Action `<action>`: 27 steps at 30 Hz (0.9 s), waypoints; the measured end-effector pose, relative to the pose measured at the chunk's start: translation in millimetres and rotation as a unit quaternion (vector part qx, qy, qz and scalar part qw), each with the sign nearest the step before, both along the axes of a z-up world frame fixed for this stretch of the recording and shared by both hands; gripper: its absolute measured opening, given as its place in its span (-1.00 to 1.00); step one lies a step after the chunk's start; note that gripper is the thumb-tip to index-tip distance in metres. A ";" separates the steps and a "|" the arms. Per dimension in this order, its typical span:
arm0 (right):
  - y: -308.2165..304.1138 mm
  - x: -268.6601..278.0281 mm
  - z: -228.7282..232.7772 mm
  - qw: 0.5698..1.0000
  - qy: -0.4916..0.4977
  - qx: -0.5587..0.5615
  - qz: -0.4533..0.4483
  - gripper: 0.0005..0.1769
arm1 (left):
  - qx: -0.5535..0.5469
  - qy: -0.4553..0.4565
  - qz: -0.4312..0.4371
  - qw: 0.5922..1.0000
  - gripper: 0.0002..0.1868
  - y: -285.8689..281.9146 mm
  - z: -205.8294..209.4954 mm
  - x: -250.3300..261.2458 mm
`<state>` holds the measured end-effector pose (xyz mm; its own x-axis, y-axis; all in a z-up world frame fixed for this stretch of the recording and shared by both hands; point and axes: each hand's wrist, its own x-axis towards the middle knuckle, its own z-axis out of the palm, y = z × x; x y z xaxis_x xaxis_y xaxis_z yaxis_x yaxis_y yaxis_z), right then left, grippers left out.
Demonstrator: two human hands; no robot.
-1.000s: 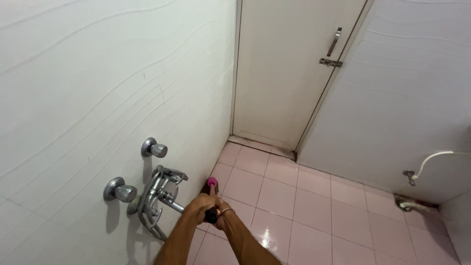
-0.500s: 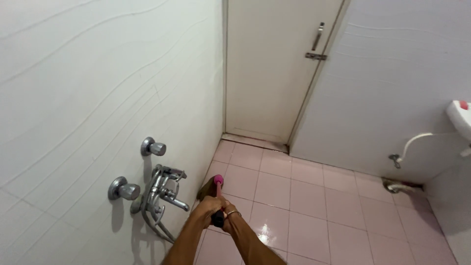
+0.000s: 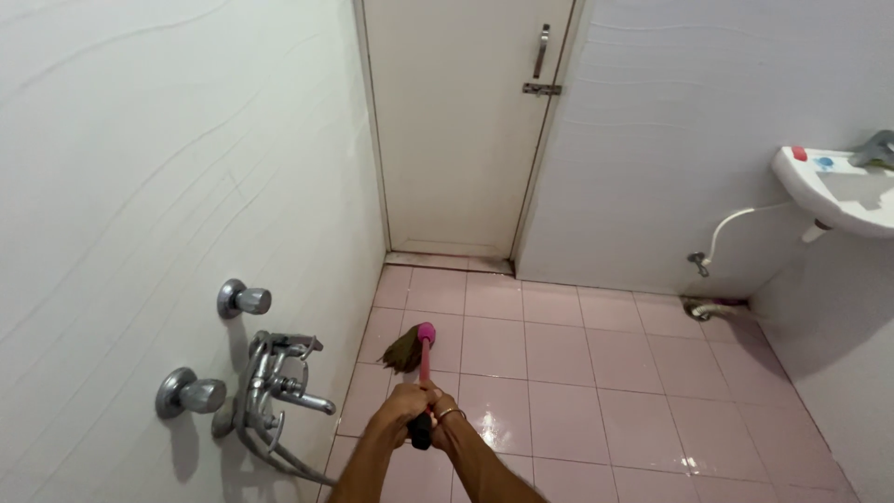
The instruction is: The person mops the bathroom floor using a pink mop, moving it back and forth across the pink tiled surface. The person navigates around the toilet, sink, and door, covering the entire floor area.
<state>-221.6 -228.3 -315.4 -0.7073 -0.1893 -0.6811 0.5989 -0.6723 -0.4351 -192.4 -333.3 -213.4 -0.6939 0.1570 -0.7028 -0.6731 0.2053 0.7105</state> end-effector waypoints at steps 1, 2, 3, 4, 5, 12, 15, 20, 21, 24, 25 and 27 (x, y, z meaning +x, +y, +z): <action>2.6 -4.8 -8.0 1.000 0.001 0.001 -0.003 -0.54 | -0.001 0.000 -0.004 1.000 -0.70 2.6 -0.3 -5.1; 4.2 -5.3 -18.1 1.000 -0.001 0.001 -0.005 -0.54 | 0.000 0.001 -0.004 1.000 -0.70 4.3 -2.6 -6.5; 5.8 -6.1 -28.4 1.000 -0.004 0.001 -0.007 -0.53 | 0.001 0.002 -0.005 1.000 -0.70 6.3 -4.9 -8.4; 15.7 -13.7 -56.7 1.000 -0.005 0.002 -0.010 -0.53 | 0.000 -0.001 -0.008 1.000 -0.70 7.7 -14.3 -14.7; 21.8 -20.7 -83.6 1.000 -0.007 0.003 -0.012 -0.53 | 0.017 0.017 -0.009 1.000 -0.70 9.5 -23.8 -21.0; 16.9 -16.7 37.4 0.994 -0.030 0.103 -0.011 -0.56 | 0.062 0.068 -0.028 0.995 -0.77 24.7 -44.8 -69.4; 26.3 -60.2 -40.9 0.998 0.030 0.004 -0.049 -0.59 | 0.021 0.041 -0.030 0.998 -0.77 26.1 -2.6 -74.2; 29.8 -73.9 -44.2 0.999 -0.011 0.012 -0.041 -0.69 | 0.009 0.023 -0.023 0.999 -0.70 31.4 -39.4 -97.3; 31.0 -77.3 -52.4 0.999 -0.022 -0.012 -0.046 -0.70 | 0.025 0.034 -0.018 0.999 -0.70 32.0 -52.0 -101.2; 40.8 -97.6 -83.2 0.998 -0.030 -0.026 -0.051 -0.66 | 0.001 0.029 -0.020 0.999 -0.69 42.1 -44.7 -107.4; 43.9 -101.6 -84.5 0.998 -0.030 -0.025 -0.051 -0.66 | 0.002 0.029 -0.020 0.999 -0.69 45.4 -44.2 -111.7; 49.0 -109.6 -86.7 0.998 -0.019 -0.028 -0.058 -0.71 | 0.017 0.040 -0.018 0.999 -0.72 50.9 -42.9 -120.3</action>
